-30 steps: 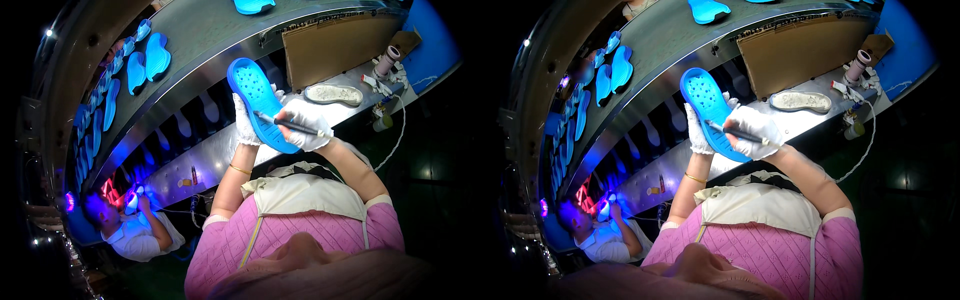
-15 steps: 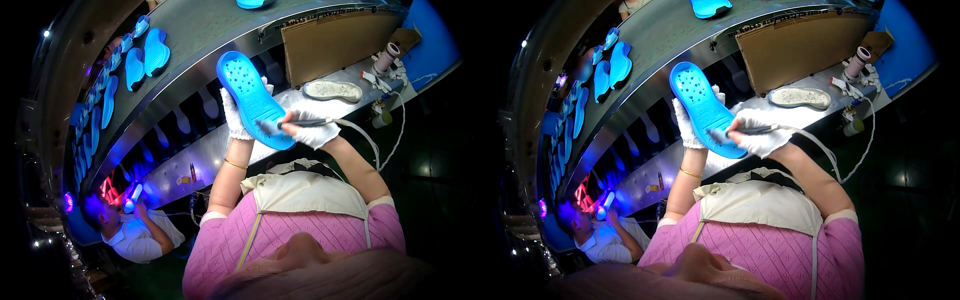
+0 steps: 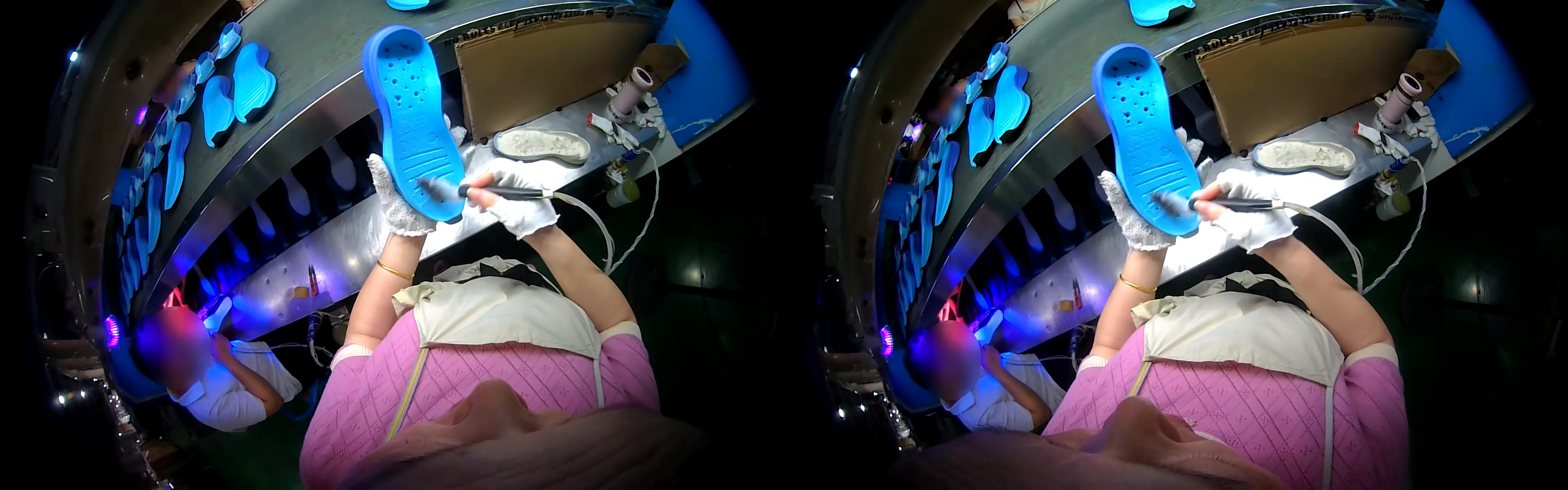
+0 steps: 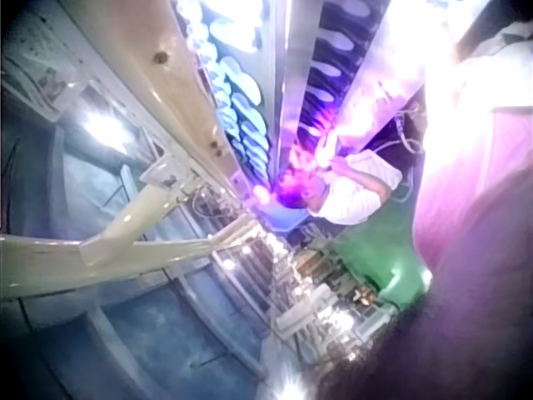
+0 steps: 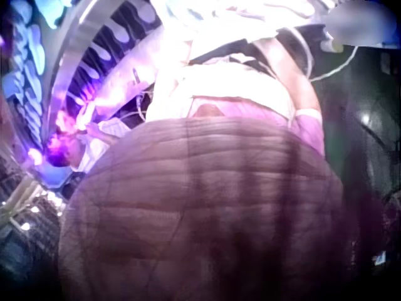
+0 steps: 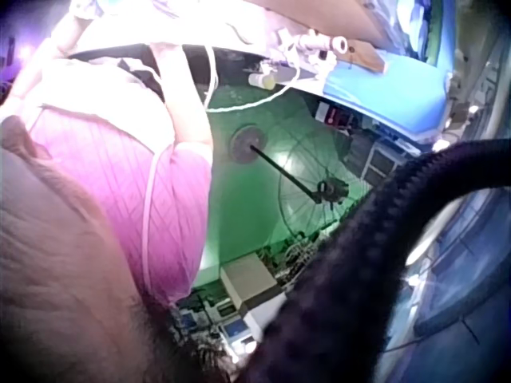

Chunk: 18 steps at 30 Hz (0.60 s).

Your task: The person picks up shoe soles one at a time from a conveyor belt and applies liquid to each sole using a handheld brush dispenser.

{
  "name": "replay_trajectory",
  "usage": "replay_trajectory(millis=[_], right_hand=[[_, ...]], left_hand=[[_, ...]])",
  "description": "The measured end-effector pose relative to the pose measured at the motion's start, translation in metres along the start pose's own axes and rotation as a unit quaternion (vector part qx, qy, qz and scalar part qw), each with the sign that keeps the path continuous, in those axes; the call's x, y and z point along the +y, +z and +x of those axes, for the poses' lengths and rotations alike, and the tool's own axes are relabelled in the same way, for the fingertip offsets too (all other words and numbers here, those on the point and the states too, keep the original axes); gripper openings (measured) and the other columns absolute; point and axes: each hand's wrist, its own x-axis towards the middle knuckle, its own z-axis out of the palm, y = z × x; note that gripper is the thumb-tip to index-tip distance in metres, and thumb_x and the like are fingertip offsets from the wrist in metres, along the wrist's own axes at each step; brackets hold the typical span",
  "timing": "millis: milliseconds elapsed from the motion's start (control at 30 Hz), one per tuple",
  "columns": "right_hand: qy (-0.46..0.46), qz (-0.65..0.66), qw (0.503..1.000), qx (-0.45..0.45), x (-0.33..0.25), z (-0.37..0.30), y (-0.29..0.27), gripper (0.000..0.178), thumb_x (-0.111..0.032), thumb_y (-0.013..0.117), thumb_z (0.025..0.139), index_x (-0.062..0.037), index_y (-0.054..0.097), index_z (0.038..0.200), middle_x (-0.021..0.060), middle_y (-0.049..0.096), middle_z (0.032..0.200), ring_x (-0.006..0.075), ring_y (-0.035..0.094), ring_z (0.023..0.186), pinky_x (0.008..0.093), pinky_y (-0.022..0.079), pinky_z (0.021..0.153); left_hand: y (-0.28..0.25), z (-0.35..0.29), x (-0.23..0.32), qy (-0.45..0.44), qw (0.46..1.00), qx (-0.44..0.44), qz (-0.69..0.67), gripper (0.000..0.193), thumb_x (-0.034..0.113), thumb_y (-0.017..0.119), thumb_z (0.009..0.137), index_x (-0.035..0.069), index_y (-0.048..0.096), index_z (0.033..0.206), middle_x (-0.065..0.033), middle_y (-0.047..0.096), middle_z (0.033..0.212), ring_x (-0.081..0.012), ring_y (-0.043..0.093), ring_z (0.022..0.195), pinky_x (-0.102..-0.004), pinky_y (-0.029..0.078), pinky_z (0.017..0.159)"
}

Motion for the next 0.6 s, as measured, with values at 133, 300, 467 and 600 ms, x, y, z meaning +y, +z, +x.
replay_trajectory(millis=[133,300,467,600], right_hand=[[-0.155,-0.160,0.975,-0.024,0.001,-0.007,0.007,0.013,0.001,0.070,0.073,-0.0034,0.064,0.084,0.0086,0.064,0.080,0.0171,0.063,0.071,0.0255,0.049,0.064],[0.186,0.116,0.971,-0.091,0.007,0.010,0.009,0.008,-0.010,0.067,0.081,-0.0052,0.063,0.085,0.0074,0.065,0.082,0.0129,0.061,0.070,0.0257,0.050,0.064],[-0.015,0.031,0.999,-0.042,-0.002,0.007,0.003,0.009,-0.003,0.067,0.079,-0.0010,0.062,0.087,0.0079,0.064,0.083,0.0110,0.060,0.070,0.0236,0.049,0.066],[-0.140,-0.116,0.979,-0.094,0.001,0.006,0.012,0.007,-0.002,0.067,0.077,-0.0012,0.063,0.083,0.0079,0.063,0.083,0.0135,0.060,0.069,0.0263,0.049,0.066]], left_hand=[[0.001,0.005,0.006,0.024,1.000,-0.006,-0.005,0.095,0.072,0.046,0.077,0.008,0.023,0.143,-0.0186,0.033,0.142,-0.0390,0.033,0.129,-0.0521,0.025,0.109],[0.001,0.004,0.018,0.001,1.000,-0.024,-0.016,0.097,0.071,0.051,0.074,0.006,0.024,0.143,-0.0182,0.031,0.143,-0.0393,0.031,0.131,-0.0536,0.023,0.109],[0.005,0.002,0.027,-0.012,0.998,-0.028,-0.052,0.095,0.069,0.050,0.076,0.006,0.025,0.142,-0.0220,0.032,0.141,-0.0412,0.033,0.129,-0.0550,0.023,0.109],[0.000,0.009,0.035,-0.031,0.999,-0.009,-0.036,0.095,0.067,0.051,0.076,0.002,0.027,0.140,-0.0254,0.036,0.138,-0.0436,0.037,0.125,-0.0555,0.026,0.107]])
